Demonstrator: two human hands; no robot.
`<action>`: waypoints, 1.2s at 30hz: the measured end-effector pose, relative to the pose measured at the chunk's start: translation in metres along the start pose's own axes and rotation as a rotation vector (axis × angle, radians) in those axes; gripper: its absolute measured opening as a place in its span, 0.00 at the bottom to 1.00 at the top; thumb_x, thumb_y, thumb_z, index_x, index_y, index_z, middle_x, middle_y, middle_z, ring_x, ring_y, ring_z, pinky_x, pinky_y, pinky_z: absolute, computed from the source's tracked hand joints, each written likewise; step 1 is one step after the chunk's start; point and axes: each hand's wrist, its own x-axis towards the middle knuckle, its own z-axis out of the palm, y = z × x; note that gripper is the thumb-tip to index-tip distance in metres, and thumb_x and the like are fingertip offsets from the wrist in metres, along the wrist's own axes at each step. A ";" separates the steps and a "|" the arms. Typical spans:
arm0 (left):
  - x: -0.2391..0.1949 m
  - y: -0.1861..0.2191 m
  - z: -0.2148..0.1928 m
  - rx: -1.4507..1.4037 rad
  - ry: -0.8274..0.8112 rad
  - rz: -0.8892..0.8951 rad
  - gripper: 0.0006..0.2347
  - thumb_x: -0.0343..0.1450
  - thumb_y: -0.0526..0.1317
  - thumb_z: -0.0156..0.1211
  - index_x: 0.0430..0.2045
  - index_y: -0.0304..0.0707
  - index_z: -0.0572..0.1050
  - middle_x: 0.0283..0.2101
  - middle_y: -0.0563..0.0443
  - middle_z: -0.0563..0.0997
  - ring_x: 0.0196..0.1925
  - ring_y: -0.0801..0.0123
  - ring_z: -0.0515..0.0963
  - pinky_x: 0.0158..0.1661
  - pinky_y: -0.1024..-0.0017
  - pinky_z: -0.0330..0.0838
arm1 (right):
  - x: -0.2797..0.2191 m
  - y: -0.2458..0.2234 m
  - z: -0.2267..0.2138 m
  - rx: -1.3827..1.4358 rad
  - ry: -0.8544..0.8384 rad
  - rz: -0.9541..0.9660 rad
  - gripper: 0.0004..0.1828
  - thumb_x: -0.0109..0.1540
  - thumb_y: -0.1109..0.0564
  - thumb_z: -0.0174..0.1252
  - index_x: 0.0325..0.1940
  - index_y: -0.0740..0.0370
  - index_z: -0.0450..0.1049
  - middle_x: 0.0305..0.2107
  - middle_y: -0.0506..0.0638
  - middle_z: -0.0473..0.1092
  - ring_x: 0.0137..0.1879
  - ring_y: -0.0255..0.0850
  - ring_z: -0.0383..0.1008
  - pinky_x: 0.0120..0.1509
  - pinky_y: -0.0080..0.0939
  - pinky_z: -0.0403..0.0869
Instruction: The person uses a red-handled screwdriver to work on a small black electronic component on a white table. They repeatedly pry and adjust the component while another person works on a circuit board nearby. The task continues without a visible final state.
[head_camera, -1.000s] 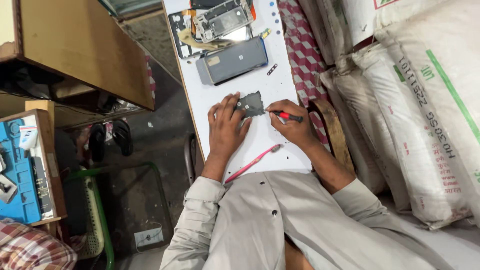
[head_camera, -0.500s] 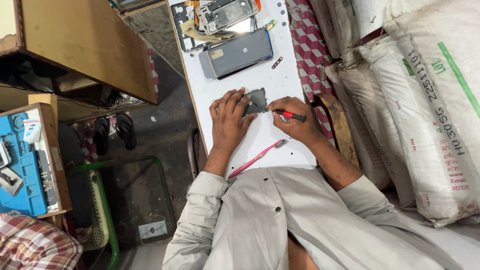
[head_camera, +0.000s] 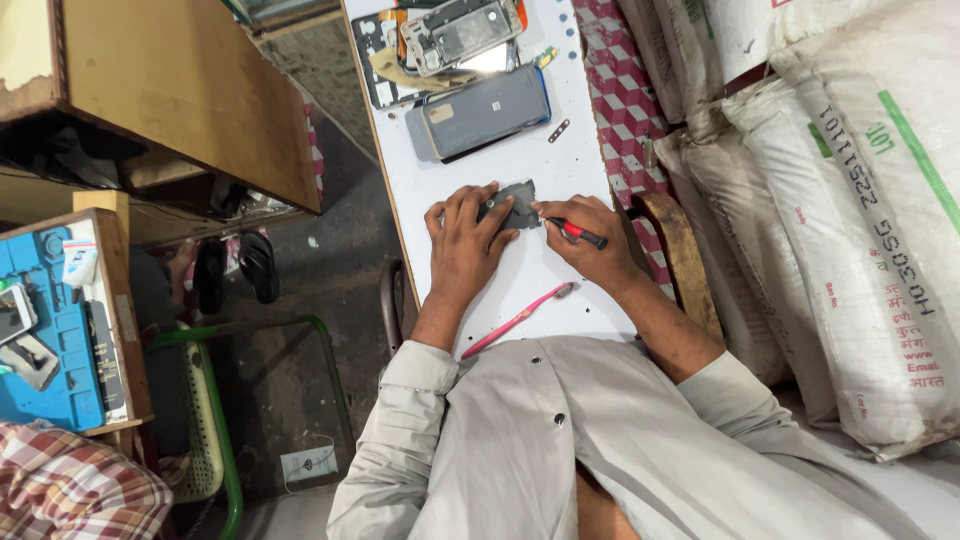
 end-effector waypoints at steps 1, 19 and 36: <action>0.000 0.001 -0.001 -0.006 0.002 -0.003 0.22 0.63 0.48 0.73 0.52 0.49 0.80 0.61 0.56 0.75 0.66 0.63 0.68 0.62 0.55 0.53 | 0.001 0.000 0.000 0.029 0.010 0.013 0.12 0.60 0.67 0.63 0.47 0.62 0.78 0.41 0.50 0.79 0.43 0.42 0.79 0.51 0.42 0.74; -0.001 0.000 0.000 -0.016 0.022 -0.001 0.21 0.63 0.48 0.73 0.49 0.47 0.81 0.61 0.56 0.75 0.65 0.63 0.68 0.62 0.56 0.54 | -0.002 0.002 0.001 0.003 0.008 -0.050 0.13 0.57 0.67 0.64 0.45 0.60 0.78 0.39 0.49 0.79 0.41 0.41 0.79 0.48 0.43 0.71; -0.005 -0.007 0.005 -0.061 0.100 0.030 0.19 0.65 0.47 0.71 0.50 0.49 0.81 0.60 0.55 0.76 0.65 0.61 0.70 0.62 0.53 0.56 | -0.005 0.013 0.009 -0.132 -0.003 -0.034 0.13 0.56 0.63 0.64 0.45 0.58 0.79 0.37 0.51 0.78 0.40 0.51 0.76 0.47 0.49 0.75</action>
